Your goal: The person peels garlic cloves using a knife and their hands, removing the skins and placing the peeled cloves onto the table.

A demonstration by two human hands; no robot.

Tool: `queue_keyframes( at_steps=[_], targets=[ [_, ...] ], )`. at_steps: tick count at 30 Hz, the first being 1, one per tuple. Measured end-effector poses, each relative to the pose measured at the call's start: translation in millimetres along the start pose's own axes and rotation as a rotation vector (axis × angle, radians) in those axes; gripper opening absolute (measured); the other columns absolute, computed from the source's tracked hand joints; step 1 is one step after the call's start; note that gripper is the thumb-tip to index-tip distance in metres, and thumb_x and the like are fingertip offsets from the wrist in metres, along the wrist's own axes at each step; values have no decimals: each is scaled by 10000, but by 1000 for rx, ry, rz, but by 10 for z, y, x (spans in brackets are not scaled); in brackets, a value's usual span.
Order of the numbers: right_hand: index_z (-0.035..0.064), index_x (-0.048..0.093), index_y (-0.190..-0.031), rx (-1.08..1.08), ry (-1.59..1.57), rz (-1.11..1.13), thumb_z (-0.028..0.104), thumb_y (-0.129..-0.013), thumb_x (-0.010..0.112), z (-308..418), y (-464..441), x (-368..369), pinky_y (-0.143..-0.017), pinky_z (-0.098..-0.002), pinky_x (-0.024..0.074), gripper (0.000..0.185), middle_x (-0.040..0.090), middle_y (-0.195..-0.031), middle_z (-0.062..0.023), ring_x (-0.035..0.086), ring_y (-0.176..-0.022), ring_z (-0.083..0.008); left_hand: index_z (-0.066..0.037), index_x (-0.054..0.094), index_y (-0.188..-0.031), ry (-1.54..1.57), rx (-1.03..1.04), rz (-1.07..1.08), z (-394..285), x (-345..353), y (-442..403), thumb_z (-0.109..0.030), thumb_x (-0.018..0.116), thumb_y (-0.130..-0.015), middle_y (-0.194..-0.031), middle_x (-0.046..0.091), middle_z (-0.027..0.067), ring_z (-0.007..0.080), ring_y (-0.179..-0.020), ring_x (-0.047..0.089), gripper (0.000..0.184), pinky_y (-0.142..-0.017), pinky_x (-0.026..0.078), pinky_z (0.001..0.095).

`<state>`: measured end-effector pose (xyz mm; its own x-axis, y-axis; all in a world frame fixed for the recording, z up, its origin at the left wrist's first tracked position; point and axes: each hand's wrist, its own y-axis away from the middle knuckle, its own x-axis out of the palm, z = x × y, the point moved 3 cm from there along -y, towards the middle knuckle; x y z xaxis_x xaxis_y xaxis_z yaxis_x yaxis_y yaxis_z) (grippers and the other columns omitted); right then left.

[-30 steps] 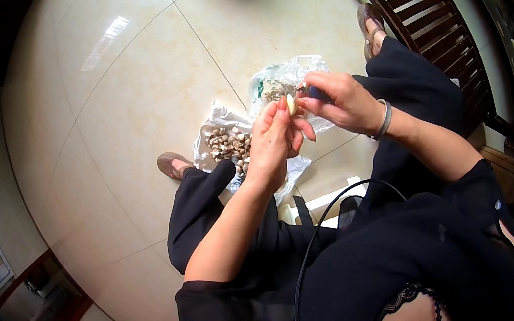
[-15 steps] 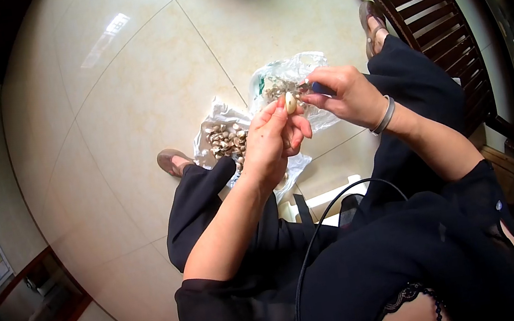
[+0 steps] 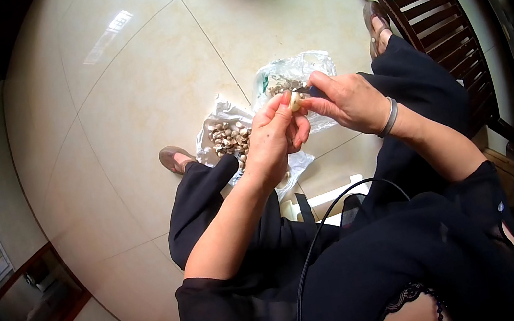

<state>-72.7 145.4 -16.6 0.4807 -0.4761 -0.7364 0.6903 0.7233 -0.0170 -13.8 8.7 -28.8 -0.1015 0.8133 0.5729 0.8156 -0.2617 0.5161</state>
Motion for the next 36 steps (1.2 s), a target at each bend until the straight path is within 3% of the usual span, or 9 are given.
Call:
queue_keyframes(
  at_steps=[17,19,26,32,34,36],
  targets=[
    [57,443,-740,-14,81,-75,433,-841,463,48,-13,-13,-449,-364,429,389,537,-597,-117,551,-525,-299,-72,476,-861,-62,47,-39,9,18,-2,-266,382,-926,-549,497,49,60,-416,383,225,-404,283,172],
    [51,447,-754,-42,126,-85,337,-832,523,86,-14,-28,-453,-352,418,306,513,-574,-137,550,-530,-301,-71,477,-867,-62,49,-34,12,12,-2,-266,382,-926,-550,498,50,62,-417,385,224,-405,285,173],
    [53,443,-750,-117,177,-121,321,-816,548,121,-3,-45,-440,-345,407,295,499,-597,-115,532,-515,-284,-59,477,-900,-44,39,-35,-1,19,0,-246,379,-926,-552,500,58,72,-420,391,214,-410,297,179],
    [47,445,-747,-41,173,-137,333,-810,554,72,-18,-50,-457,-346,412,313,507,-612,-117,544,-540,-283,-41,476,-913,-35,42,-11,-21,10,-4,-223,372,-926,-557,498,67,76,-427,397,210,-417,303,182],
    [56,444,-715,-64,200,-147,432,-834,474,66,-17,-37,-432,-319,424,396,532,-599,-90,554,-522,-252,-40,477,-918,-43,44,-15,-20,13,-3,-223,371,-926,-557,498,66,75,-428,397,211,-417,303,181],
    [58,448,-713,-73,179,-138,429,-836,474,54,-16,-14,-431,-322,422,391,531,-597,-87,552,-520,-252,-39,477,-923,-50,47,-19,-22,12,-1,-222,369,-927,-557,498,65,74,-428,397,213,-418,302,181]
  ],
)
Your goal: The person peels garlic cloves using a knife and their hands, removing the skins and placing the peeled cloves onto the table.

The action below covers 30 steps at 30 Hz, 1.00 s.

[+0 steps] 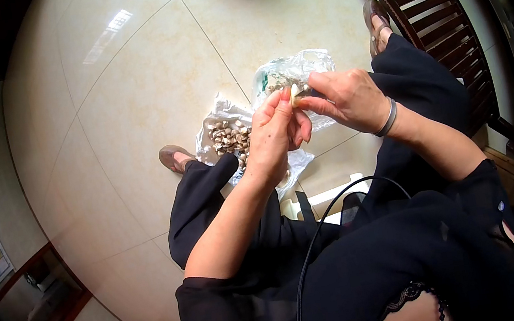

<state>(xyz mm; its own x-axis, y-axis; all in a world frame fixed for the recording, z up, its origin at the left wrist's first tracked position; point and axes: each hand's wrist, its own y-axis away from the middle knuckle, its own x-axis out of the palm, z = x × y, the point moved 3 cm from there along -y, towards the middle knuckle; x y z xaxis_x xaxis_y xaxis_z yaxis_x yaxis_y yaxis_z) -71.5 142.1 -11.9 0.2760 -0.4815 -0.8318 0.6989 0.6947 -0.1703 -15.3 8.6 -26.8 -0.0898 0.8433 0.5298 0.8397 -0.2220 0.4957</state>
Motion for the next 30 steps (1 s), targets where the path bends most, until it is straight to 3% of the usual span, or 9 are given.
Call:
queue_keyframes(
  at_steps=[5,8,13,20,23,25,30],
  targets=[
    [67,459,-710,-35,3,-1,406,-837,482,14,-1,-27,-426,-329,415,363,525,-589,-78,540,-507,-251,-34,478,-957,-9,-11,8,9,-17,-12,-222,368,-925,-561,501,63,70,-426,395,220,-410,297,178],
    [37,471,-755,-56,-65,3,293,-799,580,31,-14,-84,-457,-329,413,282,489,-596,-116,526,-517,-279,-34,480,-963,-1,10,9,-6,-5,-6,-228,371,-924,-562,507,60,66,-425,395,226,-407,295,176],
    [25,524,-848,109,-393,-41,214,-728,679,-11,-26,-75,-483,-271,418,272,527,-628,-102,532,-515,-197,-43,488,-959,-5,-11,-8,-14,14,1,-243,377,-923,-552,506,44,52,-411,379,232,-395,273,169],
    [2,532,-855,63,-476,36,152,-752,659,-43,-22,-66,-516,-244,439,221,576,-659,-91,563,-558,-160,-68,518,-893,-318,13,-5,-8,-17,-6,-273,382,-923,-509,483,1,23,-388,336,248,-378,226,163],
    [-20,535,-843,109,-687,51,121,-776,629,-53,-16,-58,-538,-225,452,182,593,-671,-98,585,-581,-156,-74,515,-864,-375,-4,0,-42,-22,0,-264,385,-921,-512,484,-1,21,-389,333,237,-378,223,161],
    [-41,538,-854,124,-727,132,93,-807,585,-52,-27,-74,-564,-215,460,150,601,-662,-95,596,-596,-143,-75,515,-860,-334,-39,8,-58,-21,13,-262,387,-918,-512,483,-2,22,-389,336,234,-378,224,162],
    [-20,547,-826,159,-815,50,88,-827,541,-81,-6,-40,-526,-226,446,108,599,-611,-77,576,-550,-116,-74,513,-858,-248,-123,40,-60,-27,14,-257,393,-912,-512,484,0,23,-389,342,225,-375,224,163]
  ],
)
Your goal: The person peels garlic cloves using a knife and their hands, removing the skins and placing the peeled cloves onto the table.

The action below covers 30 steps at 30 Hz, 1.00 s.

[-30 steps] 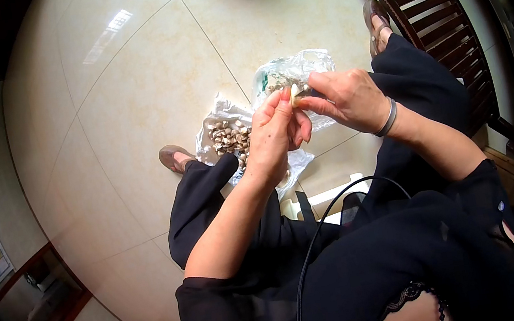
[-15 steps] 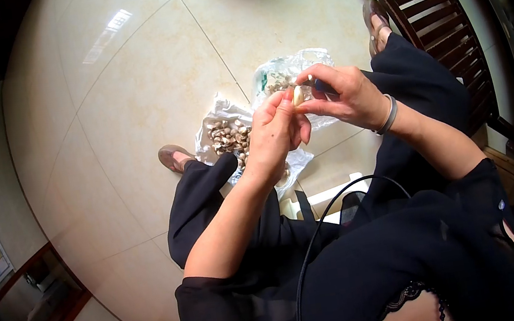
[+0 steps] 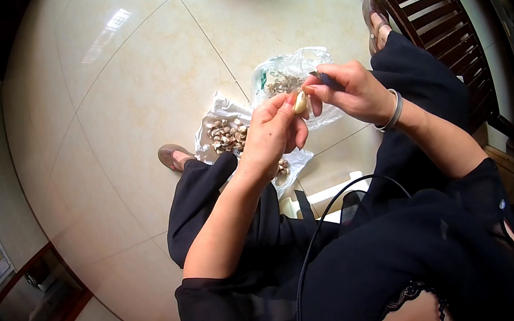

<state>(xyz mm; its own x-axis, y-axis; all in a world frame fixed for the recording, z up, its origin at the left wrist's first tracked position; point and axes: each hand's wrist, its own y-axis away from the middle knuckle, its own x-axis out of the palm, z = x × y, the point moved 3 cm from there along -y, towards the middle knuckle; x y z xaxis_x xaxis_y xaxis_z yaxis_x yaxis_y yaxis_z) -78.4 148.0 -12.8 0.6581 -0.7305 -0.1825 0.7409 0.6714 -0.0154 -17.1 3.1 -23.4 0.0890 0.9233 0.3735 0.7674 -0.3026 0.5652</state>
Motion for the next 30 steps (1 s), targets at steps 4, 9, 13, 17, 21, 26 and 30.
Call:
queue_keyframes(
  at_steps=[4,9,13,17,21,26,30],
  targets=[
    [-25,558,-836,16,38,-35,87,-817,544,-22,1,-5,-525,-221,442,114,596,-613,-74,562,-543,-103,-66,511,-856,97,-1,32,29,-16,-14,-266,398,-911,-507,485,4,26,-384,341,237,-372,224,163],
    [-54,546,-908,113,79,41,89,-827,557,36,-1,-11,-580,-200,458,165,597,-667,-50,577,-632,-82,-55,509,-846,13,41,-50,17,3,-9,-290,387,-918,-503,483,2,32,-383,343,274,-372,230,163],
    [-35,548,-851,111,90,31,79,-821,554,-26,-1,15,-567,-207,453,118,594,-644,-68,580,-613,-96,-48,510,-838,-279,157,-173,98,-12,-59,-268,363,-931,-503,483,3,32,-400,370,280,-380,253,173],
    [-27,536,-801,75,152,40,75,-807,559,5,-4,17,-549,-221,445,105,585,-626,-87,579,-583,-127,-45,511,-841,-462,262,-240,104,-12,-64,-239,357,-936,-509,495,10,34,-418,399,266,-391,275,179],
    [-20,518,-781,-28,252,-16,88,-788,566,38,-3,6,-505,-253,417,118,538,-586,-111,534,-518,-155,-40,517,-852,-495,261,-231,55,16,-46,-240,360,-935,-533,520,22,32,-411,375,267,-394,270,174],
    [-13,508,-758,4,344,-99,105,-786,568,-65,-1,-26,-460,-268,385,136,469,-535,-112,459,-453,-161,-32,527,-893,-39,101,-103,38,18,-28,-243,385,-926,-602,561,50,32,-415,340,256,-393,255,166],
    [-10,512,-800,65,389,15,114,-794,568,-45,3,-19,-474,-254,385,136,480,-554,-84,461,-479,-132,-34,525,-913,16,91,-73,49,-6,-32,-248,395,-922,-620,566,53,33,-430,356,250,-395,258,165]
  ],
)
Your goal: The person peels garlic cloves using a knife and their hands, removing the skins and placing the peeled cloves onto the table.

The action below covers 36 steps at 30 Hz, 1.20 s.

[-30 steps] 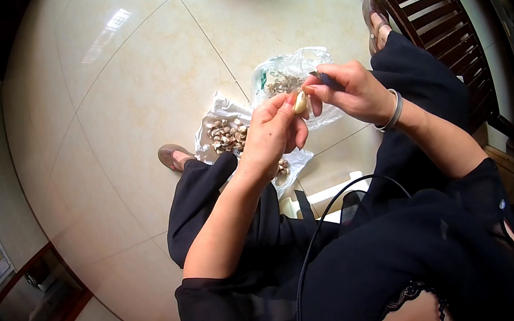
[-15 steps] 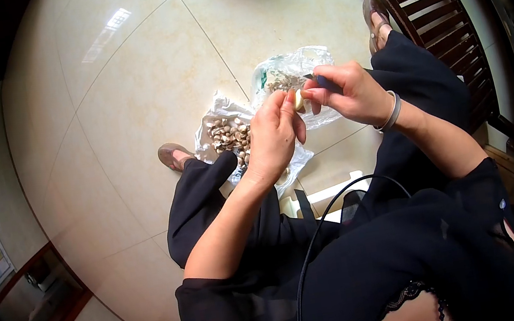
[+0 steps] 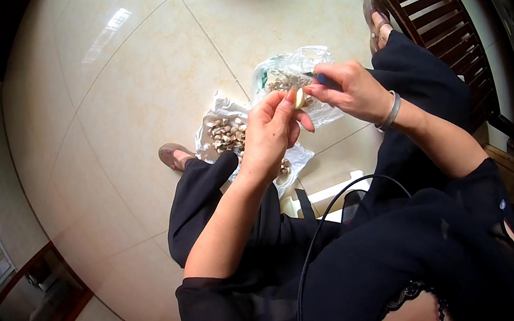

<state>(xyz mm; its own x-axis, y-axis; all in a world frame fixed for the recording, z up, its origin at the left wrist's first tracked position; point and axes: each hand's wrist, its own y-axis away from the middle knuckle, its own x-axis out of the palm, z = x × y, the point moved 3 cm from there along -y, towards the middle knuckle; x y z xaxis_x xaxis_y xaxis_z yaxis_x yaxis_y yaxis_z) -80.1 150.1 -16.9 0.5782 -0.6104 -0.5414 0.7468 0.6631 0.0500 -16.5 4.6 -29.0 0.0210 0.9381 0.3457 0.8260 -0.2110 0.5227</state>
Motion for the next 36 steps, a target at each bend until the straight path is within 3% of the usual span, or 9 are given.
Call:
queue_keyframes(
  at_steps=[3,6,9,13,20,23,30,33,36],
  targets=[
    [-7,521,-823,21,-168,-63,162,-803,568,5,-5,21,-543,-277,441,177,563,-649,-121,560,-560,-209,-33,522,-928,58,-15,-17,3,-10,4,-229,422,-912,-655,575,56,33,-440,362,220,-400,262,161],
    [-7,541,-876,186,-584,-10,189,-806,601,-58,-13,55,-573,-230,442,217,568,-694,-56,540,-619,-96,-31,520,-937,37,37,-42,-19,1,16,-204,451,-900,-696,584,61,35,-445,366,190,-402,268,154],
    [-13,545,-879,54,-415,9,183,-795,617,26,-19,38,-589,-218,443,225,572,-701,-58,544,-641,-92,-30,515,-940,43,90,-13,-28,14,10,-185,464,-893,-730,592,71,37,-449,368,170,-404,274,149],
    [-20,555,-888,63,-595,-44,134,-792,614,5,0,15,-660,-211,453,191,596,-758,-61,562,-705,-98,-22,514,-986,85,137,-11,-104,46,47,-186,460,-895,-745,597,89,36,-450,371,196,-404,279,146],
    [-25,564,-917,-125,-417,-41,87,-829,549,41,-22,-34,-679,-226,466,143,610,-807,-75,584,-750,-115,-5,507,-1018,72,193,-42,-104,5,28,-156,483,-882,-764,592,107,35,-454,383,204,-407,303,148],
    [-29,564,-930,-55,-578,-97,94,-839,535,46,-4,-30,-681,-228,467,156,612,-800,-80,586,-746,-116,4,505,-1004,93,213,-83,-139,10,37,-130,506,-868,-781,590,110,34,-460,385,191,-409,311,148],
    [-16,565,-901,12,-589,-59,115,-832,554,-4,-14,-20,-618,-231,461,149,606,-733,-44,576,-684,-96,8,506,-983,76,239,-133,-148,-4,38,-118,512,-863,-784,592,111,36,-463,394,175,-406,310,149],
    [-5,563,-856,82,-313,-53,142,-802,597,135,-12,-83,-558,-247,445,160,599,-694,-63,578,-623,-126,-1,509,-980,117,220,-84,-113,-3,19,-128,508,-866,-768,599,109,36,-458,393,171,-403,307,148],
    [-10,549,-804,-220,-152,-237,156,-757,638,71,-9,-22,-496,-298,421,194,558,-663,-148,545,-549,-273,-11,516,-917,135,178,-70,-80,25,14,-144,506,-869,-720,605,92,37,-445,384,142,-389,281,158]
  ],
)
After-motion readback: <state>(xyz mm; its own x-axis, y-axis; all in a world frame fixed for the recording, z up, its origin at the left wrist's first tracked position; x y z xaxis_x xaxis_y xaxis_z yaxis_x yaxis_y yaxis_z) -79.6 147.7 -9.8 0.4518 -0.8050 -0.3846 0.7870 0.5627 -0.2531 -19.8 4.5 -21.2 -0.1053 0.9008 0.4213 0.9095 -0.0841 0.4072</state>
